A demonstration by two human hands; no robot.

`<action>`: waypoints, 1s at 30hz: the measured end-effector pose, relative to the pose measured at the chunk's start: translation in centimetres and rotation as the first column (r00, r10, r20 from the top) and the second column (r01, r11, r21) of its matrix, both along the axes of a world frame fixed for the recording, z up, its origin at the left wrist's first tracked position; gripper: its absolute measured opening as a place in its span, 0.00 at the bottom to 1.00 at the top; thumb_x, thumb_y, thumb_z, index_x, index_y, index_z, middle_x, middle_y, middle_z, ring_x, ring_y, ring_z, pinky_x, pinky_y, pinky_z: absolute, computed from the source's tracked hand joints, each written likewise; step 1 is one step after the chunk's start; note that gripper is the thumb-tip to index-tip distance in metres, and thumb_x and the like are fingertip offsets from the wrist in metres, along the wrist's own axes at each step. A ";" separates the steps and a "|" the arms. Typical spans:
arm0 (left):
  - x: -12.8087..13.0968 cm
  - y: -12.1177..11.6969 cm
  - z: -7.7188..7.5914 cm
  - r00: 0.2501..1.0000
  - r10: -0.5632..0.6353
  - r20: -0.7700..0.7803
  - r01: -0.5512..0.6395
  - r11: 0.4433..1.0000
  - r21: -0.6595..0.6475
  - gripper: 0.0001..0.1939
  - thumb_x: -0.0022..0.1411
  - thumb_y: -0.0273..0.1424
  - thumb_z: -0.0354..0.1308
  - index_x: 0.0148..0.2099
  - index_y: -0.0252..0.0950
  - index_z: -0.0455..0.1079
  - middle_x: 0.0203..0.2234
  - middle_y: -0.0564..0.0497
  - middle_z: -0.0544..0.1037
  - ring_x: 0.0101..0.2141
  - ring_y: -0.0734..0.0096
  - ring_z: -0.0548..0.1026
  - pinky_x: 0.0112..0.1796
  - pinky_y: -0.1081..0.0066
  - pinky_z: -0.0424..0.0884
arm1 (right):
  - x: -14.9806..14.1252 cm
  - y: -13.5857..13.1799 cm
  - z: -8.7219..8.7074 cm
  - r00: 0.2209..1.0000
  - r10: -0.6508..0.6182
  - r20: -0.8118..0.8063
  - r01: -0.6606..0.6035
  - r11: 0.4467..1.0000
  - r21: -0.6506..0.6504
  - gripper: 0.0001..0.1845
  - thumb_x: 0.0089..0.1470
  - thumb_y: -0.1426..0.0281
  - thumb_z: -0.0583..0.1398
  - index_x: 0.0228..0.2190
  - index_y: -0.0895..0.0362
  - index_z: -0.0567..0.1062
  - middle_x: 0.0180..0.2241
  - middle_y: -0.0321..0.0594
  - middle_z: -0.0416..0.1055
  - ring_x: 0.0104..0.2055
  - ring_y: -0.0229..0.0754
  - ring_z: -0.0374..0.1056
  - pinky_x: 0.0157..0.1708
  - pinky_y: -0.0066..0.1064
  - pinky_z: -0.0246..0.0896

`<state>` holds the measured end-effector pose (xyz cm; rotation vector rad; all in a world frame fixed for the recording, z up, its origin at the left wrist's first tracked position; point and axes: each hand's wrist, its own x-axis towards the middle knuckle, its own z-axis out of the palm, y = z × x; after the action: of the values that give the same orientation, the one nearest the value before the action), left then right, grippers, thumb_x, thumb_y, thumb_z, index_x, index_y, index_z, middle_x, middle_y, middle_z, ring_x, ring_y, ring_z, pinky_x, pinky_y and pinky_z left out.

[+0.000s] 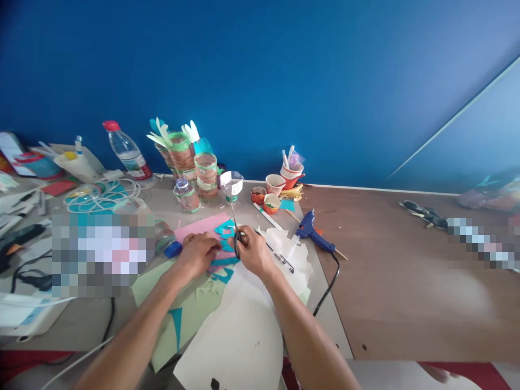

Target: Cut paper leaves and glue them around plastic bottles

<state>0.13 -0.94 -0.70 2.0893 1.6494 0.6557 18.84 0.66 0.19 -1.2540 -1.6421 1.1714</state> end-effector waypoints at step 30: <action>0.3 0.6 1.8 0.498 0.281 0.821 -0.211 0.957 -0.199 0.15 0.49 0.34 0.61 0.39 0.35 0.66 0.25 0.55 0.73 0.28 0.72 0.72 0.34 0.71 0.66 | -0.7 -0.7 1.0 0.997 0.064 -0.049 -0.066 0.997 -0.050 0.13 0.50 0.63 0.59 0.36 0.57 0.69 0.17 0.26 0.55 0.19 0.32 0.50 0.19 0.25 0.47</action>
<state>0.42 -0.30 1.11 1.0935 1.3088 1.4064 18.12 -0.01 1.23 -1.2034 -1.6378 1.2813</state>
